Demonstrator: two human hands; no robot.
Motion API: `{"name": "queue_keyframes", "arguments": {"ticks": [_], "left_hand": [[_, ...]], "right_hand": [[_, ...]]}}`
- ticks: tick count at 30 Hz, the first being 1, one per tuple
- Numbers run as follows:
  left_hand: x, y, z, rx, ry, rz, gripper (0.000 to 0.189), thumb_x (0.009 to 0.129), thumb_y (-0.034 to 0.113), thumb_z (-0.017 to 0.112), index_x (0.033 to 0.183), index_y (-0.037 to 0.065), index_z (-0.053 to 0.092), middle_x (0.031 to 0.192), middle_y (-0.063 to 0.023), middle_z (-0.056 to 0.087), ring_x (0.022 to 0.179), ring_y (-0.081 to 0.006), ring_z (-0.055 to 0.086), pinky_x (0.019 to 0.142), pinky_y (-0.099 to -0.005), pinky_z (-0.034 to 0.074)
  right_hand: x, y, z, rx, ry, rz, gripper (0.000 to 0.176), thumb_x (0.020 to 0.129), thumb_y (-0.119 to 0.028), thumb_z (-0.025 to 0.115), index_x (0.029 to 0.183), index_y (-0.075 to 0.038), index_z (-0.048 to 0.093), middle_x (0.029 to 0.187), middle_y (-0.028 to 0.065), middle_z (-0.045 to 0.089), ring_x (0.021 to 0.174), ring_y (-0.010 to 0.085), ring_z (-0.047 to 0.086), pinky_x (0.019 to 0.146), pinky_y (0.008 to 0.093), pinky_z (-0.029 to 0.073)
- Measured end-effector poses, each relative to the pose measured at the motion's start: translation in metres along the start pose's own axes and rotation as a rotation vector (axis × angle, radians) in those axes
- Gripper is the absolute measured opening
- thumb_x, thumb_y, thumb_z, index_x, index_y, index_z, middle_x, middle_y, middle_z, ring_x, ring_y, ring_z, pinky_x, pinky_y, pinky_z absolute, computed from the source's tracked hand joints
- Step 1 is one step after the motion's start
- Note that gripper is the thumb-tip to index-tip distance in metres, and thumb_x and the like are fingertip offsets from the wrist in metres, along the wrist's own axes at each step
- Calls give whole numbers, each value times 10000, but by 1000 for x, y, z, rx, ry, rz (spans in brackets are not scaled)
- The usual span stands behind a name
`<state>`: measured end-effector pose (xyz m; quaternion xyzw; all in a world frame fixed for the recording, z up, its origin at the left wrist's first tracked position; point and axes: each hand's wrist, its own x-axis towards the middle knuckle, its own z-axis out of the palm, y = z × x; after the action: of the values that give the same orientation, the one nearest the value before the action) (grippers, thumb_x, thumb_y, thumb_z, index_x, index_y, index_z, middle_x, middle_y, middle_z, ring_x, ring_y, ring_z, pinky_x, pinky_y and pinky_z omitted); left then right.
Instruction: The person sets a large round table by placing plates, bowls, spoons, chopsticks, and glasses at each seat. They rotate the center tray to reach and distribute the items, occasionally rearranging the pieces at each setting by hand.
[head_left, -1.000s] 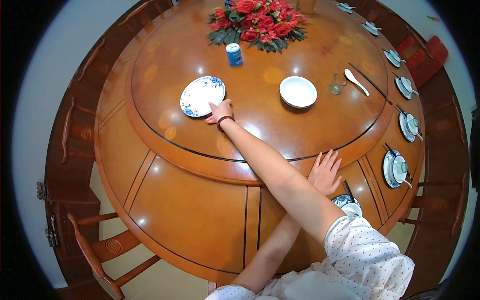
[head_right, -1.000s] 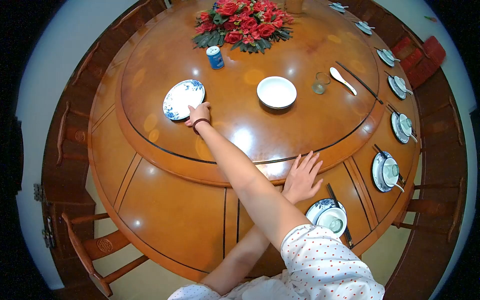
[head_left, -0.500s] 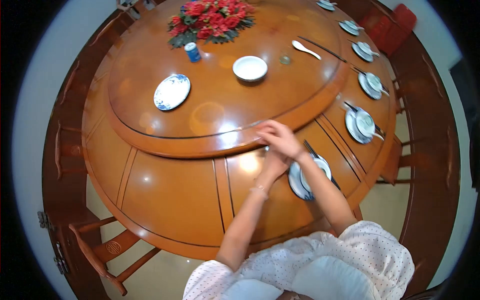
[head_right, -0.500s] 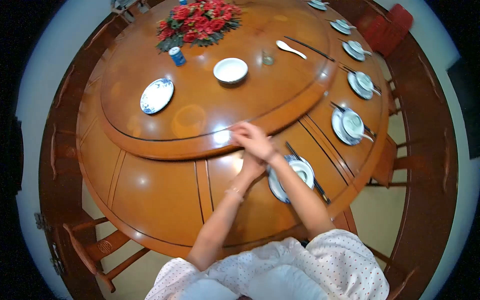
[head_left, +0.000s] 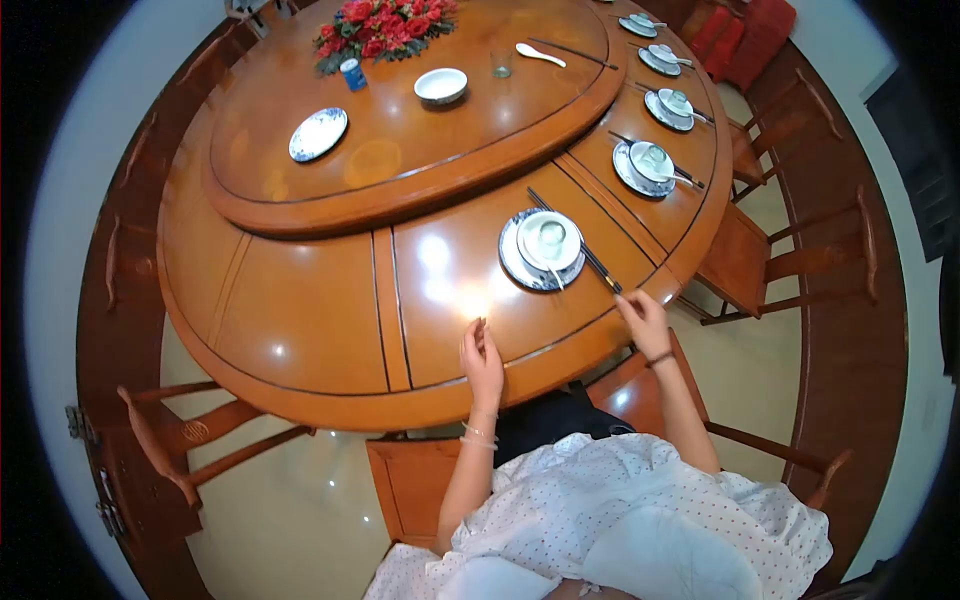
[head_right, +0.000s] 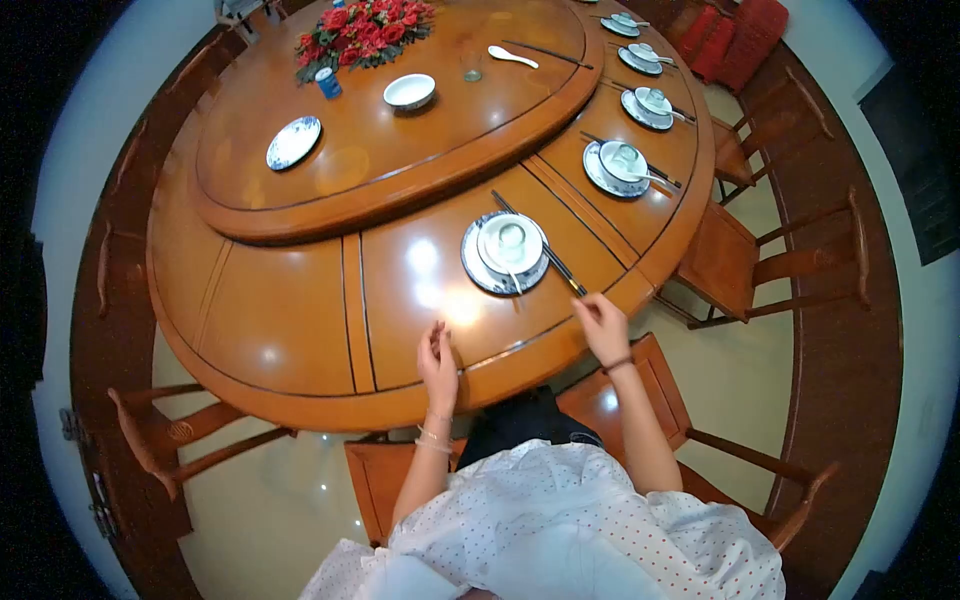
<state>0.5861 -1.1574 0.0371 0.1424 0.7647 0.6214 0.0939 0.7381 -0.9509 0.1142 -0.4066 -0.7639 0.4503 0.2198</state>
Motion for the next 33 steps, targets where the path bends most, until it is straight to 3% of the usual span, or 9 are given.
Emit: {"name": "queue_keyframes", "arguments": {"ticks": [8, 10, 17, 19, 22, 23, 27, 30, 33], "left_hand": [[-14, 34, 27, -78, -166, -136, 355, 896, 182, 480, 1178, -25, 414, 830, -92, 601, 689, -112, 550, 637, -245, 460], [-5, 46, 39, -188, -258, -374, 440, 897, 207, 492, 1244, -10, 330, 856, -94, 612, 701, -121, 564, 623, -251, 470], [29, 52, 125, 20, -166, -287, 548, 884, 292, 506, 1259, -26, 262, 862, -109, 613, 688, -115, 567, 558, -256, 470], [33, 56, 139, 186, -111, -378, 511, 862, 267, 518, 1227, -20, 304, 797, -221, 604, 704, -312, 605, 668, -367, 468], [30, 56, 158, 463, 34, -331, 429, 872, 245, 476, 1191, -18, 360, 793, -249, 596, 765, -407, 581, 694, -423, 455], [28, 57, 163, 535, 92, -318, 297, 888, 223, 437, 1057, -20, 469, 771, -254, 590, 773, -431, 557, 670, -461, 442], [30, 77, 175, 581, 125, -437, 230, 900, 189, 412, 869, -18, 510, 722, -265, 559, 722, -436, 540, 619, -490, 412], [28, 90, 183, 630, 177, -444, 233, 905, 178, 398, 827, -15, 504, 711, -269, 545, 698, -433, 533, 598, -492, 400], [27, 115, 183, 658, 229, -477, 235, 909, 177, 390, 839, -15, 505, 705, -261, 546, 679, -420, 535, 585, -473, 401]], "right_hand": [[10, -13, 32, 56, -117, -98, 164, 798, -136, 607, 871, 6, 572, 753, 98, 615, 662, 148, 591, 617, 266, 467], [24, -9, 35, 42, -125, -119, 172, 797, -137, 607, 887, 4, 568, 752, 96, 614, 660, 157, 590, 618, 272, 469], [138, 1, 32, -88, -300, -332, 248, 789, -163, 604, 964, -10, 520, 796, 118, 592, 668, 234, 579, 598, 343, 463], [165, 7, 30, -171, -411, -351, 269, 781, -181, 608, 965, -22, 493, 814, 123, 581, 683, 254, 582, 591, 363, 461], [184, 26, 21, -210, -626, -396, 325, 775, -232, 611, 974, -38, 443, 853, 132, 558, 715, 297, 579, 599, 386, 461], [188, 34, 19, -201, -677, -388, 350, 776, -259, 612, 964, -21, 438, 851, 142, 555, 758, 310, 573, 625, 396, 461], [194, 65, 20, -305, -718, -398, 486, 757, -311, 639, 1013, 12, 382, 937, 177, 514, 879, 332, 546, 675, 416, 456], [188, 81, 27, -342, -711, -384, 594, 741, -298, 675, 1089, 36, 328, 828, 157, 537, 746, 305, 577, 634, 370, 467], [186, 88, 34, -158, -826, -117, 645, 753, -219, 674, 1162, 57, 259, 765, 128, 540, 645, 245, 581, 601, 325, 465]]}}
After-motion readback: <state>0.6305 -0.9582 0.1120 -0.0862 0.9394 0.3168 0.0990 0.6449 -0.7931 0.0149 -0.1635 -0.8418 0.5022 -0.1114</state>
